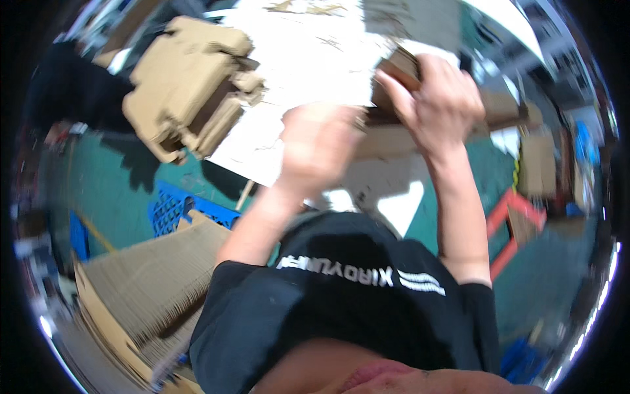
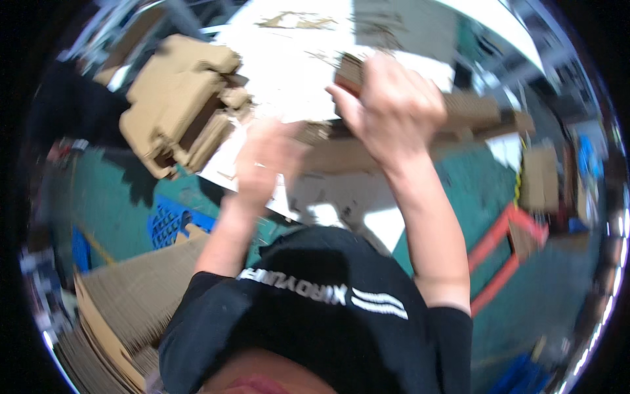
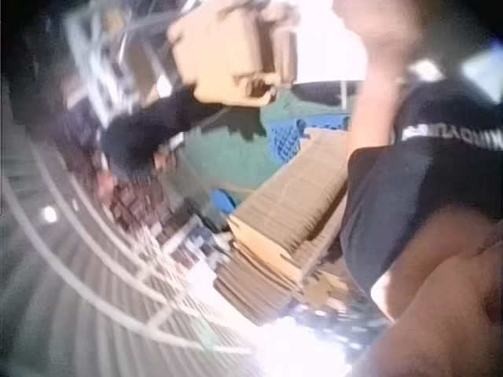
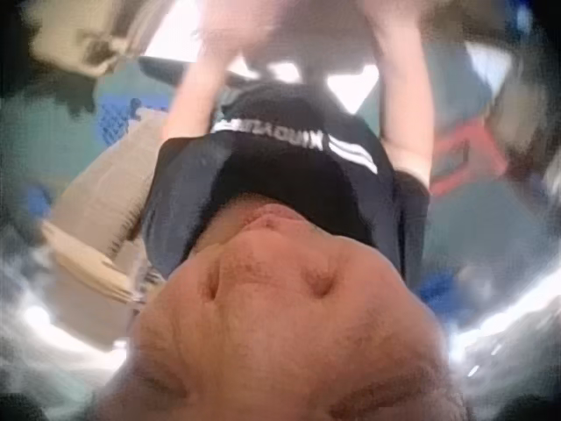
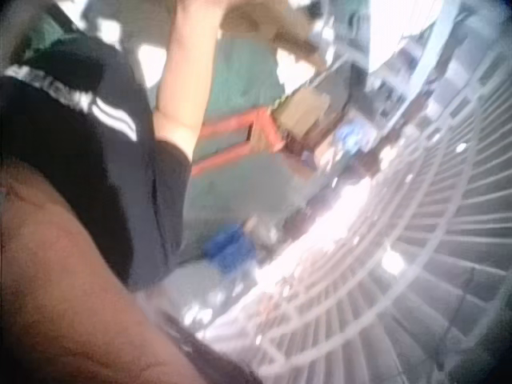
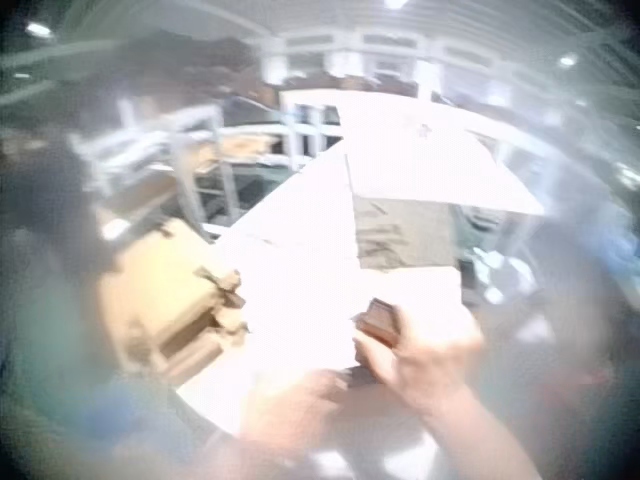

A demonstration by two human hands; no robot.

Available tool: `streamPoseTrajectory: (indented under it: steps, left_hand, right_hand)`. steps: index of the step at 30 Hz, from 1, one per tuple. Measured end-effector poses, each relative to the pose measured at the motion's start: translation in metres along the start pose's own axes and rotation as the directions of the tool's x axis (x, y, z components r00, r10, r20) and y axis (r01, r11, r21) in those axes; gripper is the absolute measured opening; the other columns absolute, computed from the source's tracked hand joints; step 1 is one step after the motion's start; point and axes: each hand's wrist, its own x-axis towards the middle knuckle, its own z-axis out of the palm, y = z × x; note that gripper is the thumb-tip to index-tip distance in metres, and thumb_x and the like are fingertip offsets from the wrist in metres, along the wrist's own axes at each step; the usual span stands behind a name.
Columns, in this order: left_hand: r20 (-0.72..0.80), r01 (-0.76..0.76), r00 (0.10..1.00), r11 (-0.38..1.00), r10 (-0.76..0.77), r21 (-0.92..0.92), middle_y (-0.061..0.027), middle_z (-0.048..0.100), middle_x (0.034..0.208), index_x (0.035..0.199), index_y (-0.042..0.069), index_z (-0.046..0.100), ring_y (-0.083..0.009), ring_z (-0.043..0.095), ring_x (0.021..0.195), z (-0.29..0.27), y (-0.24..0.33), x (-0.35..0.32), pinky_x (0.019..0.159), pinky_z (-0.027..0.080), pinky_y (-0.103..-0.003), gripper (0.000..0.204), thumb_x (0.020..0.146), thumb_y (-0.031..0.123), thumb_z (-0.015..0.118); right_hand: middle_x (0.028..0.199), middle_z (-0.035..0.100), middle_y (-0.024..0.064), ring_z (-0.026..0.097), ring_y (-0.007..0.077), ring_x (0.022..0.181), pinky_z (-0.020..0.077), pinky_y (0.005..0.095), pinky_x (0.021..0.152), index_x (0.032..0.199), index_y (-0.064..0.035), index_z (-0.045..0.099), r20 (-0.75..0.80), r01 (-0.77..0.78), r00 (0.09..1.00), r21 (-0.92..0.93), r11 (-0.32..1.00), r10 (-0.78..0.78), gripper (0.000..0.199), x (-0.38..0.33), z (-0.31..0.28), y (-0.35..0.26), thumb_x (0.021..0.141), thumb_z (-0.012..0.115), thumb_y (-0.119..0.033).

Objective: The person repeatedly picks up stacks of flat, pre-cut cardboard pieces from a white table and places them onto a growing pile on a blue pallet nearby. The person handles the cardboard by hand, aligning the stacks before moving them. The task continues throughout the video with the person clearing the table and building the stack on the pallet.

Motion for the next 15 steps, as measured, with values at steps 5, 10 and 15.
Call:
streamPoseTrajectory:
  steps: [5, 10, 15]
  left_hand:
    - [0.208, -0.206, 0.966, 0.939, 0.151, 0.276, -0.0116, 0.054, 0.083, 0.076, 0.003, 0.062, -0.0250, 0.052, 0.083, 0.061, 0.036, -0.015, 0.076, 0.043, -0.034, 0.014, 0.070, 0.013, 0.056]
    - [0.293, -0.138, 0.953, 0.966, 0.070, 0.218, -0.0075, 0.048, 0.071, 0.071, 0.004, 0.057, -0.0201, 0.048, 0.075, 0.066, 0.041, -0.012, 0.064, 0.044, -0.029, 0.010, 0.065, 0.012, 0.058]
    - [0.481, 0.007, 0.868, 0.971, -0.125, 0.240, -0.0131, 0.058, 0.073, 0.071, 0.001, 0.063, -0.0279, 0.059, 0.073, 0.073, 0.040, -0.003, 0.061, 0.051, -0.038, 0.008, 0.068, 0.006, 0.057]
  right_hand:
    - [0.080, 0.063, 0.0098, 0.060, 0.0280, 0.068, 0.0449, 0.0371, 0.063, 0.092, -0.0059, 0.062, 0.049, -0.064, 0.997, -0.046, 0.997, 0.066, 0.043, -0.008, -0.002, 0.005, 0.076, 0.072, -0.044]
    - [0.079, 0.063, 0.0083, 0.060, 0.0275, 0.070, 0.0436, 0.0369, 0.065, 0.094, -0.0070, 0.062, 0.050, -0.087, 0.995, 0.033, 0.996, 0.085, 0.042, -0.010, -0.007, 0.001, 0.076, 0.072, -0.043]
    - [0.077, 0.061, 0.0084, 0.059, 0.0282, 0.070, 0.0434, 0.0374, 0.065, 0.091, -0.0074, 0.062, 0.005, -0.053, 0.999, 0.065, 0.996, 0.053, 0.041, -0.007, -0.005, 0.001, 0.073, 0.074, -0.042]
